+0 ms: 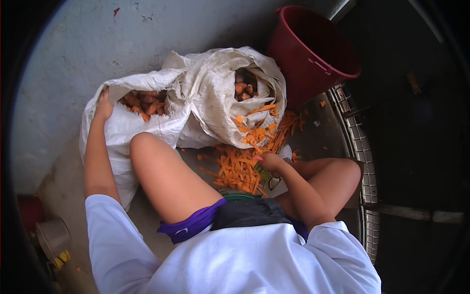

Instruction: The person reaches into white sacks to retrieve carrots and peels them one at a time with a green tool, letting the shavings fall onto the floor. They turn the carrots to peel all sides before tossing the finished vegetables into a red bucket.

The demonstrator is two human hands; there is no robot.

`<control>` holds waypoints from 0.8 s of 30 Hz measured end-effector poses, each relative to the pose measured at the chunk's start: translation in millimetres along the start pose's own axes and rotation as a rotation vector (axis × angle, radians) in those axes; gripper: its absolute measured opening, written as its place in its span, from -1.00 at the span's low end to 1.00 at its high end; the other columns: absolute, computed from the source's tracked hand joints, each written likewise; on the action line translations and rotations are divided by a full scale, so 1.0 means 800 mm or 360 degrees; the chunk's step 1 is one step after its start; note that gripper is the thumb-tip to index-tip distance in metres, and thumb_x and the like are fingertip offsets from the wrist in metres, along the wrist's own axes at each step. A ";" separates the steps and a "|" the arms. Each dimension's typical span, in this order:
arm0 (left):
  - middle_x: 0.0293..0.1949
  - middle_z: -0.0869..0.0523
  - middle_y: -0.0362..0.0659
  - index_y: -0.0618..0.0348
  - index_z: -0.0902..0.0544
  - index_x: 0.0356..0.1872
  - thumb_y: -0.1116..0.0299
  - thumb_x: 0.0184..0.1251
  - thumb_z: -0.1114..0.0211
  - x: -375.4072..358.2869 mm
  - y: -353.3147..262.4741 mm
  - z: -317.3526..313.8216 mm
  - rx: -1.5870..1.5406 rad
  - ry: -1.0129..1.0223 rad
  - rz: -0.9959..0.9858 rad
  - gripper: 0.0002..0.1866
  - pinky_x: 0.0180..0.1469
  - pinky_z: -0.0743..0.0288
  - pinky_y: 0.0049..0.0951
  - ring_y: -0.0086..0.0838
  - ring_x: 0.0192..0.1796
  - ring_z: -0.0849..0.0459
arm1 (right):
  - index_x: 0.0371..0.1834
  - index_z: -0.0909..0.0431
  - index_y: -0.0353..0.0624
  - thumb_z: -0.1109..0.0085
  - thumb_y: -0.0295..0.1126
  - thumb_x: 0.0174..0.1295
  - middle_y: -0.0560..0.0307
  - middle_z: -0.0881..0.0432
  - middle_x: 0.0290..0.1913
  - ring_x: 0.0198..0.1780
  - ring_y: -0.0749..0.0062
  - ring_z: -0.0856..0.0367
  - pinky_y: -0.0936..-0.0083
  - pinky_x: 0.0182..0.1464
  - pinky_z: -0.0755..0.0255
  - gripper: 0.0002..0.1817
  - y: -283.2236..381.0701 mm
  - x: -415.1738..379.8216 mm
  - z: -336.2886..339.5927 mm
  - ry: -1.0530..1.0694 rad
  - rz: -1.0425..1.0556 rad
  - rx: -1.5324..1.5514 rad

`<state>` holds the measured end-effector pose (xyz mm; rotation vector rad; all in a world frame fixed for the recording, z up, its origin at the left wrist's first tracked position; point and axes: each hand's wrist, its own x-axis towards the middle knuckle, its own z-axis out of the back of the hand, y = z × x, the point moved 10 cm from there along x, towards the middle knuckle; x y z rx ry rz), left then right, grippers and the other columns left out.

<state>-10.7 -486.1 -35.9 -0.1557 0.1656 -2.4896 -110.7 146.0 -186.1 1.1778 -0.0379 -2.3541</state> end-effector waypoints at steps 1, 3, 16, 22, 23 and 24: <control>0.22 -0.15 0.09 0.04 -0.05 0.26 0.50 0.00 -0.06 -0.015 -0.022 0.039 0.0018 -0.0064 0.0162 -0.30 0.27 -0.03 -0.32 -0.09 0.27 -0.08 | -0.25 -0.48 -0.18 0.05 -0.24 0.02 -0.10 -0.56 -0.30 -0.22 0.08 -0.52 0.26 -0.17 -0.34 -0.70 0.002 -0.001 0.003 -0.0030 0.0024 0.0027; 0.21 -0.18 0.09 0.00 -0.05 0.27 0.47 0.00 -0.07 -0.019 -0.019 0.020 0.0146 -0.0071 0.0023 -0.29 0.25 -0.06 -0.33 -0.10 0.26 -0.13 | -0.29 -0.49 -0.20 0.06 -0.23 0.02 -0.11 -0.56 -0.32 -0.24 0.08 -0.52 0.24 -0.17 -0.34 -0.70 0.007 -0.002 0.008 -0.0090 0.0079 0.0082; 0.16 -0.33 -0.05 -0.13 0.42 0.28 0.00 -0.32 -0.43 -0.248 0.015 -0.128 0.0784 0.1616 0.0556 0.26 0.18 -0.12 -0.05 -0.21 0.19 -0.32 | -0.19 -0.47 -0.09 0.06 -0.22 0.04 -0.07 -0.56 -0.30 -0.21 0.11 -0.52 0.27 -0.15 -0.35 -0.70 0.006 -0.016 0.004 0.0068 -0.0008 0.0008; 0.11 -0.40 -0.06 -0.17 0.40 0.28 -0.15 -0.22 -0.32 -0.241 0.000 -0.082 0.1149 0.1540 0.0391 0.19 0.11 -0.20 -0.04 -0.21 0.12 -0.40 | -0.22 -0.48 -0.11 0.05 -0.23 0.04 -0.08 -0.56 -0.30 -0.20 0.09 -0.52 0.27 -0.14 -0.34 -0.71 0.006 -0.020 0.001 0.0054 -0.0009 0.0000; 0.09 -0.42 -0.05 -0.18 0.38 0.29 -0.20 -0.17 -0.23 -0.234 0.002 -0.085 0.1081 0.1491 0.0390 0.12 0.09 -0.22 -0.07 -0.21 0.11 -0.42 | -0.22 -0.48 -0.10 0.05 -0.23 0.03 -0.08 -0.56 -0.30 -0.20 0.09 -0.52 0.27 -0.14 -0.34 -0.71 0.007 -0.023 0.003 0.0060 -0.0013 0.0007; 0.08 -0.43 -0.04 -0.18 0.35 0.29 -0.25 -0.11 -0.14 -0.224 0.009 -0.093 0.1014 0.1441 0.0390 0.05 0.07 -0.25 -0.10 -0.21 0.09 -0.43 | -0.23 -0.49 -0.10 0.04 -0.22 0.03 -0.08 -0.57 -0.30 -0.20 0.08 -0.52 0.27 -0.13 -0.33 -0.71 0.008 -0.025 0.005 0.0065 -0.0014 0.0015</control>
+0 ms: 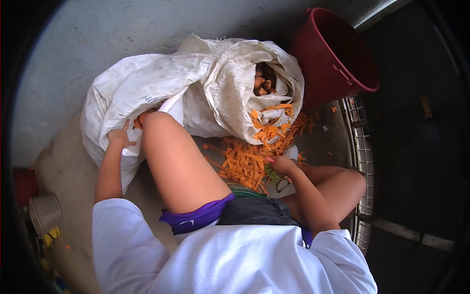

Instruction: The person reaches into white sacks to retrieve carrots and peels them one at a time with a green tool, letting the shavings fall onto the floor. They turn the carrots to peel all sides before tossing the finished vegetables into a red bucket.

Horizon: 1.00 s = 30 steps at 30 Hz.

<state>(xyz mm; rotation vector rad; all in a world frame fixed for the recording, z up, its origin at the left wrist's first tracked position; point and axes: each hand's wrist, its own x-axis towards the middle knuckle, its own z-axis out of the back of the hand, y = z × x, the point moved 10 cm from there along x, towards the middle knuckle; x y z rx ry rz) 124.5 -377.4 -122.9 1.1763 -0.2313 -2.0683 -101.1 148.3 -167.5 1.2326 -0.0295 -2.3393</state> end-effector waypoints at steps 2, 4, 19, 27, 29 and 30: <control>0.00 -0.50 -0.04 -0.20 0.21 0.31 -0.28 0.11 0.21 0.023 0.000 0.001 -0.0006 -0.0185 -0.0089 -0.21 0.01 -0.31 -0.21 -0.23 -0.01 -0.51 | -0.25 -0.49 -0.13 0.03 -0.22 0.02 -0.08 -0.57 -0.30 -0.21 0.08 -0.52 0.26 -0.14 -0.34 -0.71 -0.002 0.002 0.001 -0.0013 0.0026 -0.0043; -0.03 -0.52 -0.05 -0.19 0.19 0.31 -0.18 0.17 0.19 0.027 -0.007 -0.003 0.0001 -0.0163 -0.0139 -0.27 -0.02 -0.32 -0.18 -0.24 -0.03 -0.53 | -0.27 -0.49 -0.16 0.03 -0.21 0.02 -0.09 -0.56 -0.31 -0.22 0.07 -0.52 0.26 -0.15 -0.34 -0.70 -0.010 0.003 -0.004 -0.0011 0.0003 -0.0075; 0.11 -0.34 -0.05 0.14 -0.32 0.05 0.09 0.13 0.04 0.150 -0.117 0.001 -0.0443 -0.0796 -0.0639 -0.51 0.13 -0.19 -0.15 -0.18 0.15 -0.31 | -0.25 -0.46 -0.20 0.02 -0.18 0.06 -0.09 -0.56 -0.32 -0.24 0.08 -0.53 0.24 -0.17 -0.35 -0.68 -0.012 0.007 -0.003 -0.0096 0.0020 -0.0100; 0.16 -0.28 -0.07 0.12 -0.30 0.09 -0.03 0.09 0.05 0.106 -0.109 0.034 -0.0494 -0.0605 -0.0359 -0.41 0.16 -0.07 -0.03 -0.17 0.22 -0.22 | -0.27 -0.45 -0.18 0.03 -0.17 0.08 -0.07 -0.57 -0.33 -0.23 0.09 -0.53 0.26 -0.17 -0.34 -0.69 -0.031 0.007 -0.015 -0.0056 -0.0097 -0.0076; 0.17 -0.26 -0.08 0.13 -0.34 0.08 -0.03 0.09 0.05 0.090 -0.105 0.042 -0.0447 -0.0477 -0.0296 -0.42 0.15 -0.07 0.00 -0.18 0.24 -0.18 | -0.27 -0.45 -0.18 0.03 -0.18 0.08 -0.07 -0.57 -0.33 -0.24 0.09 -0.53 0.26 -0.18 -0.35 -0.70 -0.028 0.012 -0.017 -0.0041 -0.0080 -0.0114; 0.14 -0.31 -0.06 0.15 -0.36 0.06 -0.03 0.08 0.03 0.083 -0.097 0.044 -0.0586 -0.0505 -0.0197 -0.42 0.14 -0.11 -0.01 -0.18 0.21 -0.23 | -0.27 -0.44 -0.18 0.03 -0.18 0.08 -0.07 -0.57 -0.33 -0.24 0.08 -0.53 0.26 -0.18 -0.35 -0.70 -0.025 0.013 -0.018 -0.0034 -0.0067 -0.0132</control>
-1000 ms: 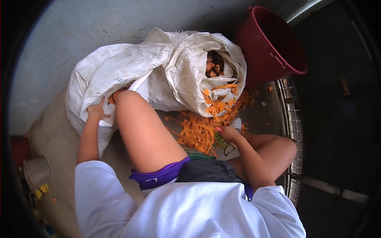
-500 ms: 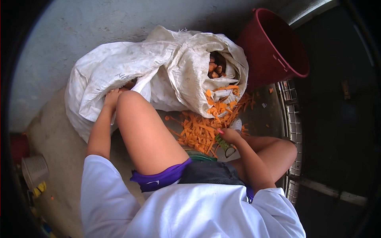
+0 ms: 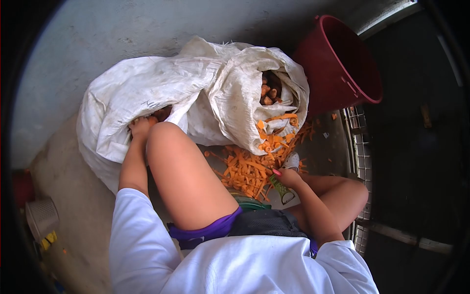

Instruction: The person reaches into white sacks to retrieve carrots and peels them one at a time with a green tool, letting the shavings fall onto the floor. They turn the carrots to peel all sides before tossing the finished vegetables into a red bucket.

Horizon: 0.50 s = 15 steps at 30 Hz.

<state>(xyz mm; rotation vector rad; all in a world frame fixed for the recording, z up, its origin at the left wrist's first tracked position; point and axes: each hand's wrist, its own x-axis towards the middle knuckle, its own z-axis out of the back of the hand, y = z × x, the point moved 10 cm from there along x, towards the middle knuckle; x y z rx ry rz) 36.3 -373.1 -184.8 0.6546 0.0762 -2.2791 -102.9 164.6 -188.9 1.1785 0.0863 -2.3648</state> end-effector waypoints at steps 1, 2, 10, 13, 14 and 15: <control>0.11 -0.35 -0.04 0.17 -0.38 0.05 -0.03 0.06 0.00 -0.007 0.004 0.007 -0.0117 -0.0058 0.0109 -0.41 0.12 -0.14 -0.03 -0.18 0.18 -0.27 | -0.26 -0.44 -0.18 0.03 -0.19 0.08 -0.07 -0.57 -0.33 -0.25 0.09 -0.53 0.25 -0.19 -0.35 -0.70 0.002 0.000 0.004 -0.0038 0.0020 -0.0013; 0.08 -0.39 -0.01 0.20 -0.40 0.03 -0.03 0.05 -0.03 -0.013 0.012 0.013 -0.0232 -0.0119 0.0216 -0.40 0.10 -0.18 -0.04 -0.18 0.15 -0.32 | -0.26 -0.44 -0.18 0.03 -0.19 0.08 -0.07 -0.57 -0.34 -0.26 0.09 -0.53 0.25 -0.20 -0.35 -0.71 0.003 0.000 0.008 -0.0077 0.0040 -0.0025; -0.28 -0.57 -0.01 0.42 -0.43 -0.10 0.28 -0.02 -0.18 -0.117 0.000 0.149 -0.1767 -0.0412 -0.0405 -0.53 -0.15 -0.44 -0.43 -0.37 -0.27 -0.59 | -0.31 -0.48 -0.16 -0.01 -0.21 0.05 -0.09 -0.56 -0.41 -0.32 0.10 -0.54 0.29 -0.29 -0.36 -0.74 0.013 -0.022 0.058 -0.0288 0.0080 0.0305; -0.16 -0.51 -0.01 0.34 -0.29 0.05 0.27 0.04 -0.07 -0.179 -0.042 0.201 -0.2896 0.0017 -0.0728 -0.47 -0.03 -0.41 -0.23 -0.32 -0.17 -0.55 | -0.34 -0.48 -0.17 -0.06 -0.20 0.04 -0.06 -0.54 -0.46 -0.38 0.16 -0.52 0.34 -0.33 -0.33 -0.74 0.007 -0.024 0.073 -0.0382 0.0102 0.0640; -0.11 -0.48 0.02 0.32 -0.23 0.11 0.22 0.06 -0.03 -0.200 -0.062 0.215 -0.3301 0.0215 -0.0785 -0.43 0.00 -0.39 -0.13 -0.28 -0.14 -0.53 | -0.35 -0.47 -0.18 -0.07 -0.21 0.04 -0.02 -0.52 -0.50 -0.42 0.21 -0.51 0.37 -0.35 -0.32 -0.74 0.003 -0.017 0.076 -0.0449 0.0133 0.0728; -0.10 -0.46 0.04 0.32 -0.20 0.13 0.18 0.06 0.00 -0.230 -0.095 0.239 -0.3426 0.0452 -0.1001 -0.40 0.00 -0.36 -0.04 -0.25 -0.13 -0.53 | -0.36 -0.46 -0.19 -0.08 -0.21 0.04 0.01 -0.51 -0.53 -0.46 0.27 -0.49 0.40 -0.37 -0.30 -0.74 0.001 -0.015 0.082 -0.0518 0.0165 0.0816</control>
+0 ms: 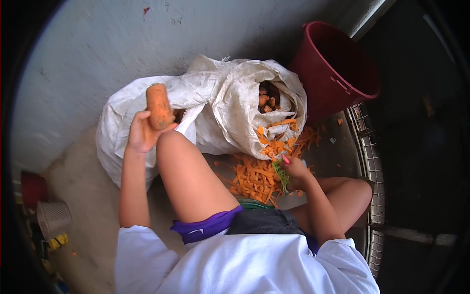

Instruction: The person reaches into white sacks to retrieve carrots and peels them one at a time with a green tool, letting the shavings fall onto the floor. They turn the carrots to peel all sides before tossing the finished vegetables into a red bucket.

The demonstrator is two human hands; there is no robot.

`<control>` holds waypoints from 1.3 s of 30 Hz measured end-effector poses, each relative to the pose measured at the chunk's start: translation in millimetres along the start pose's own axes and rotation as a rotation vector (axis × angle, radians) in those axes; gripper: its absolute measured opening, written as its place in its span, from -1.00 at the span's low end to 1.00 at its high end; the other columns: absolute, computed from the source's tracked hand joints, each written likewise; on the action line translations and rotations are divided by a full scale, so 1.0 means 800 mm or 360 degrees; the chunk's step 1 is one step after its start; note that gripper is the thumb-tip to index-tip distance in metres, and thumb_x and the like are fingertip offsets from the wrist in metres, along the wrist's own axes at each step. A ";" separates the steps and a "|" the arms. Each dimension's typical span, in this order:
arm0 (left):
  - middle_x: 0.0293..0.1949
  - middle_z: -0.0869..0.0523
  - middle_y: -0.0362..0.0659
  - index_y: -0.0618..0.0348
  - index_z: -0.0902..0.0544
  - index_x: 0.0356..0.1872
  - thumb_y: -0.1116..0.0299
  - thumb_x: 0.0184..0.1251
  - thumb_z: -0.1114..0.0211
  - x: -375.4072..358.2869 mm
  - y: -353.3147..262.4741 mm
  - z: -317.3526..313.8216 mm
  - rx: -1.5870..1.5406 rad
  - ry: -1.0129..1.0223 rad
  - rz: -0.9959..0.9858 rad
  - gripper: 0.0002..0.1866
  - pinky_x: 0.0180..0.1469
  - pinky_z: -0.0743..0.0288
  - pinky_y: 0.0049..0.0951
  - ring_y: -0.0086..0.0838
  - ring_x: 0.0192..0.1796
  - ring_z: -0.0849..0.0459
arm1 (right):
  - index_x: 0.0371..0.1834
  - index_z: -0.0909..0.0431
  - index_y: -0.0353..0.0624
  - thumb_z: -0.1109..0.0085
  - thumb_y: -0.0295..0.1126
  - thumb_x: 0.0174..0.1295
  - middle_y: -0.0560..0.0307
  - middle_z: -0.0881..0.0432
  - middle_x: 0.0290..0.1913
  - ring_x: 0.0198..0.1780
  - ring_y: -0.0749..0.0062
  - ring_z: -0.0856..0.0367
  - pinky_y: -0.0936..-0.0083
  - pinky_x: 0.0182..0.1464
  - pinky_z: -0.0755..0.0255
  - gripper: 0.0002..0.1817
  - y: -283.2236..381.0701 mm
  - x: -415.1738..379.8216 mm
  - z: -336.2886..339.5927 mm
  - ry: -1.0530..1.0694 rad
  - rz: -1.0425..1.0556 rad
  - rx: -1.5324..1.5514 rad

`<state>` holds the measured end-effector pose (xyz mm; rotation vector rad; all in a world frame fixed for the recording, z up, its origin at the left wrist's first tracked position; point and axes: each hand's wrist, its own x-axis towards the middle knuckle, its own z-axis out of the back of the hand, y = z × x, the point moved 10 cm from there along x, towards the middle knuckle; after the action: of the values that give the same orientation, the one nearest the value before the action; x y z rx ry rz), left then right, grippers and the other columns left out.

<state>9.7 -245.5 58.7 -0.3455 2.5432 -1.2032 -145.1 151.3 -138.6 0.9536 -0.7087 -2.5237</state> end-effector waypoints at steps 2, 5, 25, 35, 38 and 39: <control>-0.11 -0.45 0.08 0.33 -0.15 0.15 0.05 0.09 0.06 -0.004 0.011 -0.091 -0.0244 0.0421 0.0078 -0.33 -0.04 -0.33 0.14 -0.21 -0.15 -0.53 | -0.39 -0.45 -0.20 -0.07 -0.23 0.07 0.15 -0.45 -0.57 -0.51 0.43 -0.40 0.47 -0.40 -0.26 -0.76 0.027 -0.005 0.023 -0.0067 0.0095 0.0348; -0.29 -0.50 -0.01 0.29 -0.31 0.01 -0.22 0.16 0.20 0.002 0.080 -0.166 -0.0596 0.0549 0.0399 -0.30 -0.16 -0.46 0.00 -0.33 -0.32 -0.55 | -0.43 -0.43 -0.22 -0.03 -0.26 0.12 0.30 -0.36 -0.57 -0.53 0.59 -0.26 0.54 -0.43 -0.21 -0.78 0.075 -0.035 0.069 -0.0231 0.0183 0.0922; -0.27 -0.53 -0.15 0.04 -0.39 -0.12 0.09 0.31 0.27 -0.042 0.382 -0.231 -0.0517 0.0178 0.1402 -0.65 -0.39 -0.50 -0.21 -0.32 -0.32 -0.55 | -0.41 -0.42 -0.25 0.12 -0.33 0.25 0.32 -0.42 -0.59 -0.55 0.72 -0.30 0.66 -0.50 -0.25 -0.78 0.129 -0.103 0.121 -0.1176 0.0454 0.1576; -0.28 -0.54 -0.21 0.02 -0.38 -0.11 0.09 0.31 0.23 -0.031 0.379 -0.223 -0.0462 0.0049 0.1324 -0.67 -0.34 -0.51 -0.31 -0.42 -0.30 -0.55 | -0.51 -0.38 -0.26 0.07 -0.35 0.21 0.20 -0.35 -0.68 -0.60 0.60 -0.25 0.54 -0.51 -0.22 -0.78 0.125 -0.099 0.120 -0.1407 0.0428 0.1278; -0.28 -0.54 -0.22 0.04 -0.39 -0.13 0.10 0.31 0.23 -0.034 0.384 -0.221 -0.0503 0.0029 0.1384 -0.67 -0.39 -0.52 -0.34 -0.43 -0.32 -0.55 | -0.54 -0.35 -0.27 0.06 -0.34 0.19 0.08 -0.33 -0.70 -0.63 0.46 -0.25 0.47 -0.51 -0.22 -0.76 0.129 -0.104 0.120 -0.1454 0.0386 0.1100; -0.29 -0.54 -0.21 0.06 -0.39 -0.13 0.10 0.32 0.24 -0.034 0.380 -0.224 -0.0469 0.0062 0.1365 -0.67 -0.40 -0.52 -0.35 -0.43 -0.33 -0.56 | -0.55 -0.35 -0.28 0.06 -0.33 0.19 0.05 -0.34 -0.70 -0.64 0.41 -0.27 0.46 -0.51 -0.23 -0.75 0.129 -0.103 0.120 -0.1454 0.0371 0.1060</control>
<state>-57.3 78.5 -66.2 0.6582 2.4411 -0.5097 -137.4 138.5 24.1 -0.2310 -1.8574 -2.4453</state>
